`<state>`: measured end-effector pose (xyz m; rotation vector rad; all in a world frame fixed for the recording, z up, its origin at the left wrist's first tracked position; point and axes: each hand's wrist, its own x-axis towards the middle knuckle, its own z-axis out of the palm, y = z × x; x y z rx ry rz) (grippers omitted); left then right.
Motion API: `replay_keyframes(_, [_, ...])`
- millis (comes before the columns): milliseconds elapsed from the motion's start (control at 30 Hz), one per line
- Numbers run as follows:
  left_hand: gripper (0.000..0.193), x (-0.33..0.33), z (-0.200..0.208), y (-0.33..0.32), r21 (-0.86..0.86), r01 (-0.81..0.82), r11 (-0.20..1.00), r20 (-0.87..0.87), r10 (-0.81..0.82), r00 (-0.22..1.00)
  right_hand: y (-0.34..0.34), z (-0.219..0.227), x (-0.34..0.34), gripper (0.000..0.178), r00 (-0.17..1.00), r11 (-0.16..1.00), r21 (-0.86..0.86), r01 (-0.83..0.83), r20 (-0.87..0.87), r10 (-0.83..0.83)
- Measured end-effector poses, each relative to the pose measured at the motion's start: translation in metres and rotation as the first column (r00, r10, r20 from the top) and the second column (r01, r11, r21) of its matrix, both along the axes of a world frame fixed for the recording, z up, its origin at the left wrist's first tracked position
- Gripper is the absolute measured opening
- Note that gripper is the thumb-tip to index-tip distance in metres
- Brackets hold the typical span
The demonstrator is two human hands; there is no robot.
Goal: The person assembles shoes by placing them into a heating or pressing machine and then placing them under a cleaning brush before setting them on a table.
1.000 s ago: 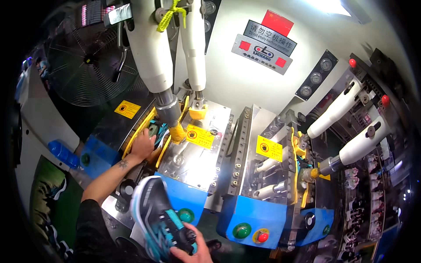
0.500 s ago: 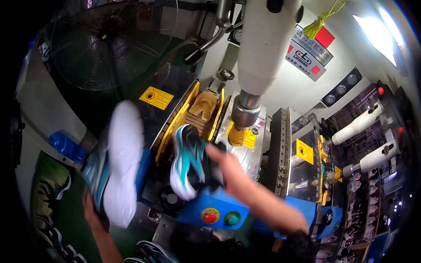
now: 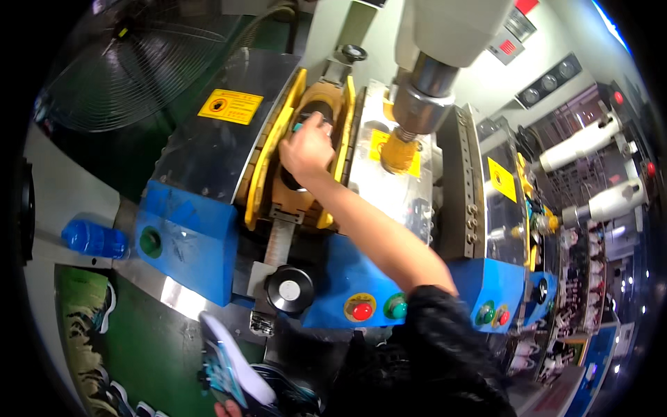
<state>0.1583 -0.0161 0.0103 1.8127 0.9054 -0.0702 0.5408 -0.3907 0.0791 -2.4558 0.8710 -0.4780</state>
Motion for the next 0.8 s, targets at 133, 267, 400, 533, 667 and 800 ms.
replay_keyframes(133, [0.032,-0.005,-0.034,-0.049,0.187,0.484,0.855,-0.042,-0.486,0.873,-0.021,-0.026,-0.004,0.052,1.000,0.999,0.035,-0.018,0.018,0.017])
replay_keyframes(267, [0.059,-0.031,-0.039,-0.100,0.271,0.730,0.628,-0.076,-0.742,0.667,-0.020,-0.015,-0.020,0.070,0.991,0.991,0.114,-0.067,-0.111,0.080])
replay_keyframes(400, [0.067,0.004,-0.052,-0.118,0.119,0.727,0.677,-0.001,-0.732,0.682,0.007,0.034,-0.101,0.055,0.837,0.878,-0.098,-0.470,0.267,0.478])
replay_keyframes(533, [0.074,0.074,-0.031,-0.126,0.178,0.443,0.879,0.581,-0.457,0.674,0.070,0.075,-0.142,0.055,0.429,0.468,-0.144,-0.872,0.236,0.872])
replay_keyframes(667, [0.065,0.166,0.024,-0.137,0.306,0.606,0.734,0.489,-0.668,0.562,0.089,0.123,-0.131,0.057,0.176,0.261,-0.194,-0.946,0.369,0.913])
replay_keyframes(800, [0.057,0.175,0.010,-0.163,0.388,0.737,0.553,0.174,-0.830,0.531,0.068,0.030,-0.130,0.059,0.162,0.247,-0.355,-0.902,0.253,0.954])
